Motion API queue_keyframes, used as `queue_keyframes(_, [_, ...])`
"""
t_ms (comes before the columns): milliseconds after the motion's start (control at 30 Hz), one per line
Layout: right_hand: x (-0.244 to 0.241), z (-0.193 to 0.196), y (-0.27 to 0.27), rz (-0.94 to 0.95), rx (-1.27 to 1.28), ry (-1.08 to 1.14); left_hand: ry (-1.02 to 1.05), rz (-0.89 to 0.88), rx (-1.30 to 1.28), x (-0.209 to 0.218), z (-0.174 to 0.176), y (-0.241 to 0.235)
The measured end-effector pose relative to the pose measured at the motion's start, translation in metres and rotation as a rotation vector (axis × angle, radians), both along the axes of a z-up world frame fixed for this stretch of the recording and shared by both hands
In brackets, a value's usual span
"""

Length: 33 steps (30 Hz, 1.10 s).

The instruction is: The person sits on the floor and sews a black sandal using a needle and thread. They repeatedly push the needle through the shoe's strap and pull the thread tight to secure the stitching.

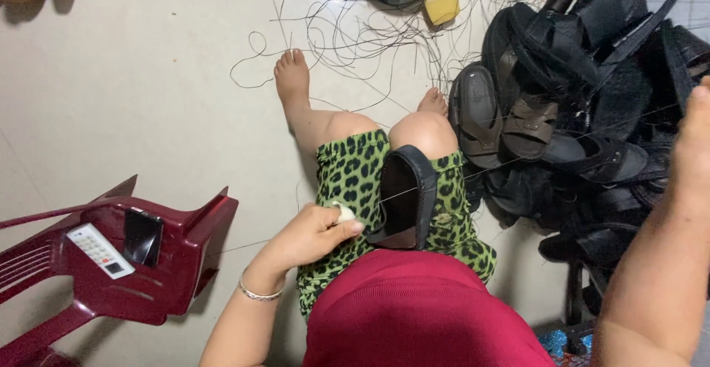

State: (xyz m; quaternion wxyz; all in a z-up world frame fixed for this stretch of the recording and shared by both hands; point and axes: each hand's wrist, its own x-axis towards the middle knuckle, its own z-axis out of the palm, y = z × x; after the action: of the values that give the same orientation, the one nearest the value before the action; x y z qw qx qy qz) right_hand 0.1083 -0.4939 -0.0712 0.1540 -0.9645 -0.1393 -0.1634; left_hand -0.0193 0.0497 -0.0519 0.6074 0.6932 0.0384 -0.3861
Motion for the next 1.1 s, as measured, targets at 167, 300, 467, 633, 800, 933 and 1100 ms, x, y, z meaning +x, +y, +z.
queue_keyframes(167, [-0.019, 0.043, 0.176, 0.066, 0.305, 0.28, -0.266, 0.531, -0.907, 0.051, 0.006, -0.041])
queue_keyframes(300, [-0.043, 0.07, 0.232, 0.412, 0.325, 0.898, -0.178, 0.767, -1.148, 0.098, 0.025, -0.025])
queue_keyframes(467, [-0.027, 0.093, 0.228, 0.565, 0.708, 0.904, -0.005, 1.001, -1.036, 0.127, -0.02, 0.041])
queue_keyframes(633, [-0.033, 0.007, 0.233, 0.259, 1.574, 0.973, 0.141, 1.11, -0.853, 0.121, -0.101, 0.042])
queue_keyframes(800, [-0.015, 0.055, 0.23, 0.123, 1.337, 0.907, -0.165, 0.895, -0.652, 0.086, -0.046, -0.015])
queue_keyframes(933, [-0.006, 0.111, 0.241, 0.318, 0.922, 0.806, -0.742, 0.382, -0.313, 0.053, 0.016, -0.081])
queue_keyframes(1100, [-0.003, 0.125, 0.205, 0.264, 0.747, 1.064, -0.204, 0.593, -0.786, 0.036, -0.043, 0.057])
